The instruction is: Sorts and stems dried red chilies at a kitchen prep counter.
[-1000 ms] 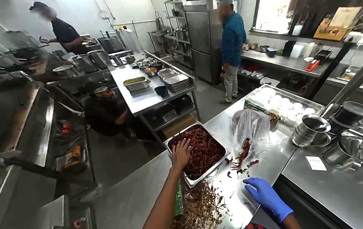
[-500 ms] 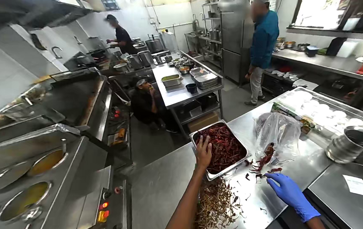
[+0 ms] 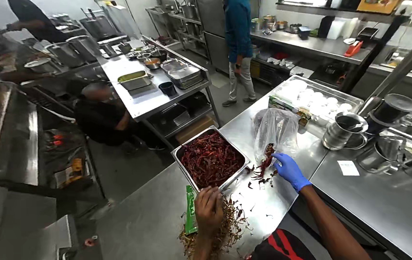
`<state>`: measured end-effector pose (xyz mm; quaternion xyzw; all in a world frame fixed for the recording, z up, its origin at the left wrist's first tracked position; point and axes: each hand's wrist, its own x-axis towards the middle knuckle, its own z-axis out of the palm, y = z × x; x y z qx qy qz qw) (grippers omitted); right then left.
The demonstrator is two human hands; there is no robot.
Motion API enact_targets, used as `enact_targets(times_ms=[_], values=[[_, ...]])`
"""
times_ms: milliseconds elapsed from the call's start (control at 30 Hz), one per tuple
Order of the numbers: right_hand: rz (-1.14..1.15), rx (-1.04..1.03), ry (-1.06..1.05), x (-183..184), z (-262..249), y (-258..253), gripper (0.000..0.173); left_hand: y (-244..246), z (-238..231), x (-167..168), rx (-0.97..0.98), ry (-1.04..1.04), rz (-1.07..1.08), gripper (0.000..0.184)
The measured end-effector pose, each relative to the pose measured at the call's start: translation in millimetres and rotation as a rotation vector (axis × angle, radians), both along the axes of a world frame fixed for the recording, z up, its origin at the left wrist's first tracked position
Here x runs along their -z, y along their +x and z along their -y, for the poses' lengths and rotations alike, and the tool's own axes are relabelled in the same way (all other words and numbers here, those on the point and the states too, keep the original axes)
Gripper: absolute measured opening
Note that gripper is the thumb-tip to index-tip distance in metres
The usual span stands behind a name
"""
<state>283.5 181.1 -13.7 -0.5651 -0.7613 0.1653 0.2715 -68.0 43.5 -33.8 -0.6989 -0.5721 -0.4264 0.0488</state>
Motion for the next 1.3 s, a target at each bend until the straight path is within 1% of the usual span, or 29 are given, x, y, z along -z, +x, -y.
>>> enact_targets(times_ms=[67, 100, 167, 233, 300, 367, 433, 500, 567, 633, 667, 733, 767, 833, 900, 967, 1000, 1100, 1133, 1233, 1267, 1300], values=[[0.132, -0.125, -0.04, 6, -14, -7, 0.05, 7, 29, 8, -0.002, -0.045, 0.001, 0.029], [0.219, -0.18, -0.056, 13, -21, -13, 0.053, 10, 43, 14, -0.003, -0.064, -0.001, 0.029], [0.334, -0.242, -0.061, 26, -27, -26, 0.045, 16, 71, 26, 0.001, -0.1, 0.005, 0.029], [0.384, -0.249, -0.025, 36, -28, -34, 0.027, 21, 95, 37, 0.001, -0.126, 0.027, 0.029], [0.343, -0.231, 0.035, 38, -27, -34, 0.016, 26, 115, 44, -0.014, -0.143, 0.068, 0.027], [0.23, -0.204, 0.081, 31, -23, -31, 0.013, 31, 128, 45, -0.039, -0.148, 0.1, 0.027], [0.087, -0.18, 0.114, 20, -18, -29, 0.015, 35, 135, 43, -0.044, -0.156, 0.128, 0.026], [-0.082, -0.163, 0.083, 4, -9, -29, 0.016, 41, 132, 34, -0.011, -0.169, 0.178, 0.025], [-0.28, -0.151, -0.043, -23, 8, -33, 0.018, 49, 123, 20, 0.051, -0.188, 0.269, 0.024], [-0.447, -0.166, -0.184, -50, 34, -42, 0.018, 59, 108, -1, 0.142, -0.247, 0.447, 0.027], [-0.5, -0.199, -0.241, -57, 48, -48, 0.019, 66, 99, -15, 0.199, -0.299, 0.581, 0.03], [-0.528, -0.304, -0.316, -57, 72, -64, 0.021, 78, 79, -38, 0.301, -0.382, 0.876, 0.038], [-0.509, -0.372, -0.337, -50, 82, -73, 0.021, 82, 71, -46, 0.31, -0.416, 0.983, 0.041], [-0.475, -0.472, -0.345, -39, 99, -92, 0.024, 86, 59, -58, 0.269, -0.437, 1.153, 0.037], [-0.492, -0.518, -0.308, -34, 113, -104, 0.023, 89, 51, -67, 0.233, -0.423, 1.214, 0.029], [-0.466, -0.532, -0.27, -36, 120, -107, 0.025, 88, 52, -70, 0.174, -0.402, 1.172, 0.023], [-0.414, -0.523, -0.237, -38, 120, -106, 0.027, 86, 55, -71, 0.138, -0.384, 1.119, 0.022], [-0.264, -0.447, -0.122, -52, 114, -100, 0.036, 77, 64, -74, 0.055, -0.33, 0.823, 0.02], [-0.262, -0.44, -0.132, -59, 113, -100, 0.039, 75, 68, -76, 0.032, -0.325, 0.707, 0.021], [-0.349, -0.503, -0.317, -82, 117, -106, 0.045, 75, 78, -85, -0.025, -0.401, 0.376, 0.028], [-0.37, -0.52, -0.348, -80, 120, -110, 0.047, 77, 81, -87, -0.023, -0.439, 0.31, 0.03], [-0.378, -0.52, -0.33, -76, 124, -115, 0.049, 80, 84, -88, -0.013, -0.465, 0.278, 0.03]])
